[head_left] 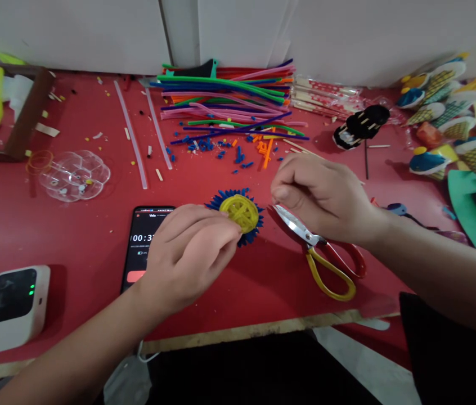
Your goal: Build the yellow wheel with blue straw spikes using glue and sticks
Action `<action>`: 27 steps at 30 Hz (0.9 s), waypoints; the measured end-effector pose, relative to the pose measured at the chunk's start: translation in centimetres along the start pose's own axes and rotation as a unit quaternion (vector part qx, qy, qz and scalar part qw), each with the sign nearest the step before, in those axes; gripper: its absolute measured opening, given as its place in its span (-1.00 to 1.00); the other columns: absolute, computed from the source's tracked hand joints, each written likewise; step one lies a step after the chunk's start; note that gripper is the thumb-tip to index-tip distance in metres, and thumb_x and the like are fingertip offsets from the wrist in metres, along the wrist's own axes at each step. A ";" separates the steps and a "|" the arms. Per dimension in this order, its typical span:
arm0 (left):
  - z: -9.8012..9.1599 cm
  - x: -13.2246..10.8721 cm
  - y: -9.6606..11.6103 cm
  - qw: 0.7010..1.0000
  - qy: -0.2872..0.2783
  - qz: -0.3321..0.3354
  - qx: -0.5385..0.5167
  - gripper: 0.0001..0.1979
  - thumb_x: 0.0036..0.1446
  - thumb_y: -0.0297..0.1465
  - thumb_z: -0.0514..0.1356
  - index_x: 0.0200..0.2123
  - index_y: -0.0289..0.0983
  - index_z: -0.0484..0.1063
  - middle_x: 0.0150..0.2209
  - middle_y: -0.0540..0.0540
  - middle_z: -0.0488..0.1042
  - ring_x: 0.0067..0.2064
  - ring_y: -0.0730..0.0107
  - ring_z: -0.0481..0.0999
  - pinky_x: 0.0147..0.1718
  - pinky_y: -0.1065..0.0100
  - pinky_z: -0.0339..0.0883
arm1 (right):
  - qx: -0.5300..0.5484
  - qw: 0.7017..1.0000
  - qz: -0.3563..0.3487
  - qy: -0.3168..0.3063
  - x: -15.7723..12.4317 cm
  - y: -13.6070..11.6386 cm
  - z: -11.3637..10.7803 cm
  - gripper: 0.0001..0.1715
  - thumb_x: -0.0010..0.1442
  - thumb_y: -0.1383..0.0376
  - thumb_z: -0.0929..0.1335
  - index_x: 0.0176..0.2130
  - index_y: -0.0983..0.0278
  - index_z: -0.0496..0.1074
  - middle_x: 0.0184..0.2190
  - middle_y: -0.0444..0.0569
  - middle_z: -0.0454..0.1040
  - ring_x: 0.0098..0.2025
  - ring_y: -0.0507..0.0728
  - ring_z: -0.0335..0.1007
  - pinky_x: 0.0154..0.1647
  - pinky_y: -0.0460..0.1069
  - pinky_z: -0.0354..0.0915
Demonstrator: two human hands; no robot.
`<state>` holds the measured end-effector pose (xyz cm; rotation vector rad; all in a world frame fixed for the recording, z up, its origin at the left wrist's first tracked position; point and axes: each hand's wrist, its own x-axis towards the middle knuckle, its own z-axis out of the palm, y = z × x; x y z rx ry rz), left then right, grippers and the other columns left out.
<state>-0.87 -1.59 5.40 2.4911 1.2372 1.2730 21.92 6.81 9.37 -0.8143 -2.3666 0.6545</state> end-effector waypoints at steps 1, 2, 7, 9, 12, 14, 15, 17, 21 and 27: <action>0.0 0.1 0.0 1.000 -0.003 -0.006 -0.003 -0.82 0.19 -0.51 0.31 -0.18 -0.14 0.46 -0.25 -0.02 0.66 -0.20 0.24 0.66 -0.19 0.12 0.59 | 0.021 0.999 0.038 0.004 -0.1 -0.3 0.1 -0.78 0.33 0.25 0.33 -0.39 0.20 0.39 -0.46 -0.10 0.45 -0.42 0.05 0.34 -0.40 0.00 0.30; 0.0 0.1 -0.1 1.000 -0.005 -0.011 -0.009 -0.83 0.19 -0.50 0.31 -0.18 -0.15 0.47 -0.25 -0.03 0.65 -0.21 0.25 0.66 -0.19 0.13 0.59 | 0.052 0.996 0.076 0.012 -0.3 -0.6 0.3 -0.81 0.30 0.24 0.38 -0.38 0.20 0.41 -0.45 -0.12 0.47 -0.44 0.03 0.35 -0.43 -0.02 0.30; 0.1 0.1 -0.3 0.999 -0.011 -0.028 -0.035 -0.86 0.17 -0.44 0.33 -0.18 -0.23 0.49 -0.26 -0.08 0.63 -0.18 0.25 0.63 -0.11 0.17 0.56 | 0.252 0.945 0.195 0.080 -1.8 -2.3 1.4 -0.94 0.20 0.31 0.46 -0.32 0.23 0.50 -0.46 -0.17 0.57 -0.48 -0.02 0.47 -0.47 -0.10 0.42; 0.0 -0.1 -0.2 0.999 -0.016 -0.034 -0.033 -0.84 0.17 -0.44 0.33 -0.16 -0.25 0.49 -0.24 -0.10 0.63 -0.15 0.25 0.61 -0.07 0.18 0.54 | 0.285 0.929 0.201 0.122 -2.4 -2.7 1.9 -0.93 0.23 0.29 0.46 -0.31 0.24 0.52 -0.47 -0.16 0.58 -0.49 -0.01 0.51 -0.47 -0.10 0.46; -0.2 -0.2 0.0 0.998 -0.021 -0.049 -0.045 -0.83 0.18 -0.46 0.31 -0.14 -0.27 0.47 -0.21 -0.10 0.62 -0.10 0.26 0.58 -0.03 0.21 0.50 | 0.296 0.920 0.203 0.157 -2.7 -3.0 2.4 -0.78 0.29 0.18 0.43 -0.35 0.24 0.48 -0.51 -0.15 0.56 -0.53 -0.02 0.49 -0.52 -0.12 0.44; -0.3 -0.3 0.1 0.996 -0.023 -0.059 -0.061 -0.83 0.19 -0.47 0.28 -0.13 -0.26 0.45 -0.19 -0.10 0.61 -0.06 0.27 0.56 -0.01 0.23 0.48 | 0.284 0.920 0.217 0.159 -2.6 -3.1 2.5 -0.66 0.32 0.09 0.39 -0.40 0.24 0.42 -0.56 -0.16 0.52 -0.58 -0.03 0.43 -0.57 -0.13 0.39; -0.4 -0.3 0.2 0.995 -0.028 -0.067 -0.069 -0.84 0.21 -0.49 0.26 -0.12 -0.26 0.44 -0.18 -0.09 0.61 -0.05 0.27 0.55 0.00 0.24 0.46 | 0.272 0.922 0.224 0.158 -2.4 -3.2 2.4 -0.61 0.34 0.06 0.37 -0.42 0.23 0.40 -0.58 -0.17 0.49 -0.60 -0.04 0.40 -0.59 -0.13 0.37; -0.6 -0.2 0.2 0.993 -0.039 -0.080 -0.080 -0.82 0.22 -0.51 0.22 -0.11 -0.24 0.43 -0.13 -0.09 0.60 -0.02 0.29 0.53 0.05 0.24 0.43 | 0.228 0.934 0.225 0.159 -2.1 -3.5 2.3 -0.62 0.32 0.06 0.39 -0.43 0.23 0.40 -0.61 -0.19 0.47 -0.63 -0.05 0.35 -0.62 -0.14 0.32; -0.9 -0.3 0.3 0.988 -0.046 -0.095 -0.108 -0.53 0.18 -0.56 0.20 0.16 -0.26 0.29 -0.10 -0.09 0.59 0.05 0.26 0.46 0.12 0.18 0.34 | 0.075 0.972 0.092 0.202 -1.6 -4.3 2.2 -0.87 0.21 0.26 0.50 -0.36 0.22 0.51 -0.49 -0.16 0.57 -0.49 -0.01 0.47 -0.48 -0.11 0.40; -0.8 -0.6 0.1 0.971 -0.058 -0.120 -0.198 -0.33 0.14 -0.58 0.18 0.32 -0.18 0.18 -0.01 -0.10 0.53 0.05 0.22 0.39 0.13 0.11 0.31 | -0.009 0.968 -0.095 0.233 -0.3 -3.8 3.6 -0.94 0.20 0.35 0.50 -0.27 0.18 0.59 -0.32 -0.10 0.64 -0.28 0.07 0.59 -0.25 -0.02 0.53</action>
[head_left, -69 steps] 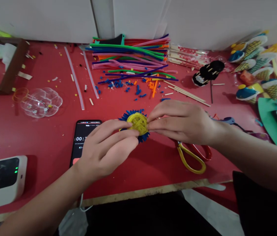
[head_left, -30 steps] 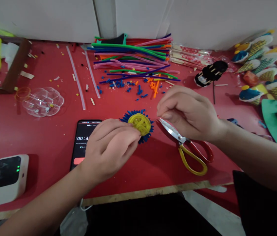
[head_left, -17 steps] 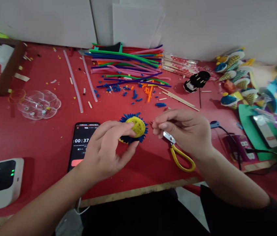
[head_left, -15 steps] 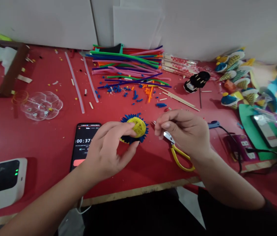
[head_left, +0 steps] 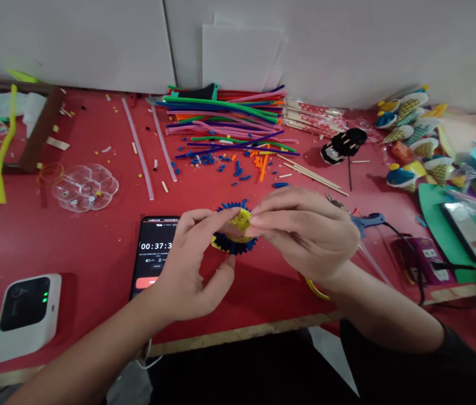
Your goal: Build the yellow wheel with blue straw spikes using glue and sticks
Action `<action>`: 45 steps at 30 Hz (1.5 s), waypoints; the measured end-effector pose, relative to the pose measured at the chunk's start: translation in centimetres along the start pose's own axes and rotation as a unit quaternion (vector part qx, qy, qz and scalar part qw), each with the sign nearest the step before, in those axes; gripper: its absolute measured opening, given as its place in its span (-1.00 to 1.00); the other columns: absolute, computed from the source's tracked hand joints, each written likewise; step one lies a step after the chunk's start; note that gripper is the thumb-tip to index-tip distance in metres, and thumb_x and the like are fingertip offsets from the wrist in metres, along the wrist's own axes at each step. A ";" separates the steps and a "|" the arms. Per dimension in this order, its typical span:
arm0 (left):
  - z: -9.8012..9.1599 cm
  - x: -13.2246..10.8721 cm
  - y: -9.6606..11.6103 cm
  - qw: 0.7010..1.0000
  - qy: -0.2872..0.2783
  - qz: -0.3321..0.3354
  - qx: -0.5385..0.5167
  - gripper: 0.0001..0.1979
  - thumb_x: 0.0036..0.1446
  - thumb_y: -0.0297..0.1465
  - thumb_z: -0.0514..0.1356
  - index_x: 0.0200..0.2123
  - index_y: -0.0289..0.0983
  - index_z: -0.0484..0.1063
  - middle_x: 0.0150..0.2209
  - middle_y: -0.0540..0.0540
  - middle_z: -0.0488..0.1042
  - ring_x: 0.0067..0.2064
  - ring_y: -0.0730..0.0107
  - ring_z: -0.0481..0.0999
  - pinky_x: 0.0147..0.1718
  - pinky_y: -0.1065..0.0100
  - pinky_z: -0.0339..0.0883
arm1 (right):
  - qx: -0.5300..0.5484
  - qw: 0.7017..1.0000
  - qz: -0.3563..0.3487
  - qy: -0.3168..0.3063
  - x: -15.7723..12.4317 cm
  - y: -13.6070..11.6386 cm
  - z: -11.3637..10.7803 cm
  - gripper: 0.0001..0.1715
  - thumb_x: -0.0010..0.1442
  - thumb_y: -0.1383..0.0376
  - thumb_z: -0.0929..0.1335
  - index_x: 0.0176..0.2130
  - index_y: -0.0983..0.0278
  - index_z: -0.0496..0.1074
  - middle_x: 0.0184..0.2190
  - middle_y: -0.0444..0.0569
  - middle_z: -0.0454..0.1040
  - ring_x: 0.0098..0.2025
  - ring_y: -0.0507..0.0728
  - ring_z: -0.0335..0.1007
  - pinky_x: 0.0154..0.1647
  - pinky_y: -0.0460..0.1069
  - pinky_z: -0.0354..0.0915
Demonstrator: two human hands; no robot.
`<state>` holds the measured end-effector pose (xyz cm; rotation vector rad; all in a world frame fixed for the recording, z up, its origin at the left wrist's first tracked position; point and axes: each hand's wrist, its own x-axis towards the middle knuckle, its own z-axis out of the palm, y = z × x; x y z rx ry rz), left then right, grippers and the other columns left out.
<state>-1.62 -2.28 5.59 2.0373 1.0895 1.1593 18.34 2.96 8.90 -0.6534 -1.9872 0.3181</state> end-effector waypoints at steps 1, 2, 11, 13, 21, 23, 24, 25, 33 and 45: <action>0.0 -0.1 -0.1 1.000 0.000 -0.007 -0.021 -0.33 0.15 -0.57 0.18 0.32 -0.15 0.18 0.05 -0.10 0.50 0.07 0.21 0.37 0.13 0.10 0.31 | 0.008 1.000 0.002 0.000 0.1 0.3 0.4 -0.93 0.20 0.35 0.51 -0.27 0.17 0.59 -0.33 -0.11 0.64 -0.28 0.07 0.60 -0.25 -0.02 0.54; -0.1 -0.2 -0.1 0.999 0.000 -0.014 -0.043 -0.33 0.16 -0.55 0.18 0.33 -0.11 0.18 0.10 -0.10 0.46 0.09 0.20 0.35 0.14 0.08 0.30 | 0.020 1.000 0.007 0.002 0.1 0.5 0.7 -0.93 0.19 0.35 0.51 -0.27 0.18 0.58 -0.35 -0.12 0.64 -0.28 0.06 0.60 -0.24 -0.02 0.55; -1.7 -0.1 0.8 0.931 -0.093 -0.096 -0.339 -0.48 0.28 -0.23 0.22 0.29 0.05 0.33 0.16 -0.11 0.32 0.27 0.06 0.30 0.36 -0.04 0.14 | 0.064 0.997 -0.020 0.029 0.4 0.5 1.0 -0.89 0.16 0.35 0.53 -0.27 0.22 0.56 -0.34 -0.11 0.60 -0.29 0.05 0.60 -0.26 -0.04 0.59; -2.0 0.3 0.9 0.909 -0.109 -0.102 -0.390 -0.49 0.24 -0.15 0.24 0.26 0.08 0.37 0.15 -0.10 0.35 0.28 0.02 0.31 0.36 -0.08 0.14 | 0.066 0.997 -0.039 0.021 0.3 0.3 0.7 -0.87 0.18 0.38 0.52 -0.23 0.22 0.56 -0.28 -0.10 0.61 -0.26 0.04 0.61 -0.23 -0.05 0.60; -2.5 1.1 -0.2 0.831 -0.174 -0.081 -0.523 -0.36 0.07 0.07 0.24 0.21 0.06 0.45 0.05 -0.12 0.48 0.12 -0.03 0.43 0.14 -0.04 0.35 | -0.001 0.996 -0.079 -0.035 1.4 -1.0 -0.4 -0.90 0.34 0.40 0.36 -0.23 0.24 0.49 -0.28 -0.07 0.59 -0.23 0.08 0.59 -0.20 -0.01 0.59; -2.6 1.0 0.2 0.808 -0.175 -0.097 -0.554 -0.30 0.04 0.08 0.24 0.24 -0.01 0.43 0.05 -0.14 0.48 0.08 0.02 0.44 0.04 0.06 0.40 | 0.003 0.997 -0.078 -0.020 2.0 -0.9 0.0 -0.81 0.40 0.34 0.30 -0.29 0.25 0.43 -0.36 -0.08 0.54 -0.30 0.07 0.53 -0.28 0.00 0.55; -2.7 1.0 0.6 0.804 -0.167 -0.117 -0.559 -0.29 0.06 0.08 0.24 0.25 -0.04 0.42 0.05 -0.15 0.48 0.06 0.05 0.45 0.01 0.11 0.40 | 0.006 0.997 -0.074 -0.010 2.3 -0.7 0.2 -0.74 0.44 0.30 0.26 -0.33 0.25 0.39 -0.40 -0.09 0.50 -0.34 0.06 0.50 -0.30 0.01 0.52; -2.8 0.9 1.1 0.808 -0.153 -0.138 -0.552 -0.31 0.09 0.06 0.24 0.26 -0.06 0.41 0.04 -0.14 0.48 0.05 0.10 0.45 0.00 0.15 0.39 | 0.004 0.998 -0.066 0.005 2.7 -0.3 0.4 -0.67 0.46 0.26 0.22 -0.36 0.24 0.35 -0.44 -0.10 0.47 -0.36 0.06 0.46 -0.32 0.01 0.50; -2.9 0.2 2.9 0.995 -0.052 -0.086 0.014 -0.64 0.28 -0.53 0.15 0.11 -0.13 0.38 0.00 -0.11 0.51 0.05 0.25 0.50 0.10 0.15 0.39 | -0.119 0.978 0.169 0.020 6.1 6.3 0.7 -0.49 0.48 0.08 0.17 -0.49 0.18 0.23 -0.57 -0.17 0.31 -0.48 0.01 0.28 -0.33 -0.03 0.34; -2.2 3.5 1.3 0.973 -0.171 -0.067 0.140 -0.46 0.27 -0.38 0.17 0.29 -0.30 0.19 0.26 -0.30 0.38 0.31 0.02 0.34 0.27 -0.08 0.26 | -0.149 0.943 0.227 -0.193 0.7 10.0 1.2 -0.67 0.26 0.46 0.32 -0.05 0.26 0.58 -0.08 0.08 0.65 0.00 0.27 0.54 0.10 0.20 0.37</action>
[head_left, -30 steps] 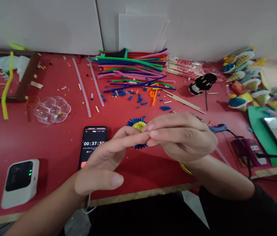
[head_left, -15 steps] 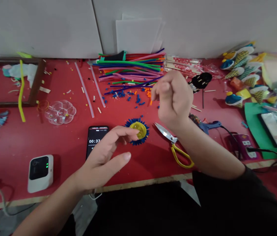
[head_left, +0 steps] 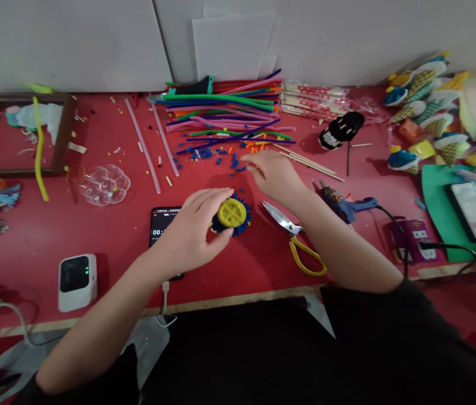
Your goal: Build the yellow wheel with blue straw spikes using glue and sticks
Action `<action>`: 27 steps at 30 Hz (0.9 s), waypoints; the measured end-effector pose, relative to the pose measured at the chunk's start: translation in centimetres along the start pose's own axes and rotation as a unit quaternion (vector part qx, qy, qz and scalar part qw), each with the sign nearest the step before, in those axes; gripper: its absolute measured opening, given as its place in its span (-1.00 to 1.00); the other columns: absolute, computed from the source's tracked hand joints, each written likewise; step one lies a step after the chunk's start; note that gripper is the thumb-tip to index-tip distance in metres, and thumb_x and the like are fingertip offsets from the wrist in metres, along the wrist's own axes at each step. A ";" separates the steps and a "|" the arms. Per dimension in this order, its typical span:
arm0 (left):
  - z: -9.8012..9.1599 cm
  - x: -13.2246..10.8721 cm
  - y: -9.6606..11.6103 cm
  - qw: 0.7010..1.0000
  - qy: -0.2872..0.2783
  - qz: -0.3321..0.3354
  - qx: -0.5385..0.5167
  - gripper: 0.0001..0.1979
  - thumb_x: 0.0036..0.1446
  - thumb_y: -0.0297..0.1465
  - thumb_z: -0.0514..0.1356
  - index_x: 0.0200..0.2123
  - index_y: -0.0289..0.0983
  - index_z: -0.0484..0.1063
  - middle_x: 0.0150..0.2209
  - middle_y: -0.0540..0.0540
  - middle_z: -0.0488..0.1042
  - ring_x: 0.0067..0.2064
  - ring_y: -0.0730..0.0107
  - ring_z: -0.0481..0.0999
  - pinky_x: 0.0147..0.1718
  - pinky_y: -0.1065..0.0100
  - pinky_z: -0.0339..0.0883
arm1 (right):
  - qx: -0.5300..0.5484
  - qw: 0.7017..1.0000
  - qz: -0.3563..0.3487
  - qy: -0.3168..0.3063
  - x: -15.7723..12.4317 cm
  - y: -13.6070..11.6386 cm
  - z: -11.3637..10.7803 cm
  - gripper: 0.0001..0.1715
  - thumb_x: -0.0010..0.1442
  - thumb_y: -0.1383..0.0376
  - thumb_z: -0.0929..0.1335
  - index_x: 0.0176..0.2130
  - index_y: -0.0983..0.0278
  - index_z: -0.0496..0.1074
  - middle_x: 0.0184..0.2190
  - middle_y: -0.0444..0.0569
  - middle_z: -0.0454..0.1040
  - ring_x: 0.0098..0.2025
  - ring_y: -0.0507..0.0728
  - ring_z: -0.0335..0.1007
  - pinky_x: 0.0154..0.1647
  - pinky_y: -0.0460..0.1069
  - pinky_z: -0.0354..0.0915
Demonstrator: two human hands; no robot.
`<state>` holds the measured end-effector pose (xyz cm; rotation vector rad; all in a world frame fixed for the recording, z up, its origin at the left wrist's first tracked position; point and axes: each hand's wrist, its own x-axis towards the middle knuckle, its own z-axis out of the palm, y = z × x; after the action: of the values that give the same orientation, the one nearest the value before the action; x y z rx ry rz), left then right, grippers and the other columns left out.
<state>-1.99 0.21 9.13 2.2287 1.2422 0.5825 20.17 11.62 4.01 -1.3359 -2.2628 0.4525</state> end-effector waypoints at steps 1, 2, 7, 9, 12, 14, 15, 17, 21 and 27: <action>0.0 0.2 -0.2 1.000 -0.006 -0.003 -0.005 -0.47 0.26 -0.39 0.17 0.28 -0.30 0.20 0.24 -0.29 0.40 0.28 0.04 0.37 0.25 -0.07 0.28 | 0.011 1.000 0.001 0.026 -0.9 -0.3 -0.5 -0.69 0.27 0.43 0.31 -0.08 0.25 0.58 -0.12 0.06 0.66 -0.04 0.25 0.55 0.06 0.19 0.39; 0.0 0.3 -0.4 1.000 -0.008 -0.005 -0.009 -0.49 0.26 -0.39 0.17 0.26 -0.30 0.22 0.21 -0.28 0.43 0.25 0.05 0.39 0.23 -0.05 0.29 | 0.028 0.998 0.003 0.050 -1.9 -0.7 -0.9 -0.72 0.28 0.40 0.31 -0.10 0.24 0.59 -0.15 0.05 0.66 -0.08 0.23 0.56 0.01 0.16 0.42; 0.3 0.4 -0.6 1.000 0.005 -0.023 -0.018 -0.52 0.25 -0.32 0.20 0.21 -0.28 0.30 0.13 -0.24 0.50 0.14 0.08 0.47 0.15 0.01 0.33 | 0.146 0.984 0.031 0.093 -7.5 -3.9 -1.9 -0.81 0.30 0.28 0.36 -0.14 0.24 0.58 -0.24 -0.01 0.67 -0.24 0.11 0.58 -0.22 0.01 0.45; 0.5 0.4 -0.4 0.999 0.003 -0.034 -0.013 -0.51 0.23 -0.28 0.22 0.19 -0.29 0.32 0.08 -0.23 0.51 0.09 0.07 0.48 0.13 0.01 0.33 | 0.187 0.978 0.048 0.084 -9.4 -5.0 -1.4 -0.80 0.31 0.24 0.38 -0.12 0.24 0.57 -0.27 -0.03 0.66 -0.27 0.09 0.58 -0.23 -0.01 0.46; 0.6 0.4 0.0 0.999 -0.012 -0.047 0.002 -0.52 0.20 -0.27 0.21 0.16 -0.29 0.35 0.01 -0.21 0.53 0.04 0.05 0.49 0.11 -0.02 0.32 | 0.218 0.972 0.044 0.078 -11.0 -6.1 -0.1 -0.82 0.32 0.26 0.36 -0.11 0.24 0.55 -0.28 -0.04 0.64 -0.27 0.08 0.56 -0.19 0.01 0.47; 0.6 0.4 0.4 0.998 -0.017 -0.055 0.010 -0.55 0.19 -0.27 0.20 0.13 -0.27 0.37 -0.02 -0.20 0.54 0.02 0.04 0.49 0.08 -0.03 0.33 | 0.228 0.970 0.031 0.082 -11.3 -6.4 0.6 -0.83 0.33 0.31 0.34 -0.13 0.23 0.54 -0.25 -0.03 0.63 -0.24 0.08 0.56 -0.16 0.03 0.47; 0.7 0.3 0.5 0.998 -0.016 -0.058 0.015 -0.57 0.19 -0.27 0.20 0.11 -0.26 0.38 -0.03 -0.20 0.54 0.00 0.04 0.49 0.05 -0.02 0.34 | 0.229 0.969 0.026 0.083 -11.3 -6.6 0.7 -0.83 0.34 0.33 0.33 -0.13 0.23 0.54 -0.24 -0.03 0.63 -0.21 0.08 0.57 -0.14 0.04 0.48; 0.8 0.2 0.7 0.997 -0.009 -0.063 0.032 -0.62 0.20 -0.26 0.19 0.06 -0.26 0.39 -0.06 -0.21 0.54 -0.04 0.04 0.49 0.00 -0.02 0.36 | 0.219 0.971 0.025 0.096 -11.3 -6.5 0.5 -0.81 0.33 0.35 0.32 -0.13 0.22 0.54 -0.22 -0.03 0.64 -0.18 0.09 0.58 -0.12 0.04 0.47; 1.0 -0.3 1.1 0.995 0.008 -0.066 0.075 -0.65 0.21 -0.21 0.20 0.00 -0.25 0.40 -0.13 -0.22 0.54 -0.12 0.02 0.50 -0.09 -0.03 0.39 | 0.132 0.970 0.141 0.146 -12.4 -3.3 -2.6 -0.82 0.33 0.24 0.34 -0.15 0.18 0.55 -0.41 -0.11 0.61 -0.37 0.10 0.57 -0.30 -0.01 0.43; 1.4 -1.1 1.4 0.992 0.073 -0.071 0.079 -0.68 0.17 -0.25 0.24 -0.03 -0.21 0.36 -0.16 -0.19 0.57 -0.14 0.03 0.53 -0.11 -0.03 0.42 | -0.075 0.966 0.146 0.200 -16.7 10.2 -8.8 -0.72 0.09 0.28 0.44 -0.14 0.12 0.60 -0.26 0.12 0.64 -0.32 0.25 0.50 -0.24 0.14 0.31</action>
<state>-0.82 -1.68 8.80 2.2324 1.5570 0.6208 39.33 2.08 2.46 -1.6763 -1.8044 0.0907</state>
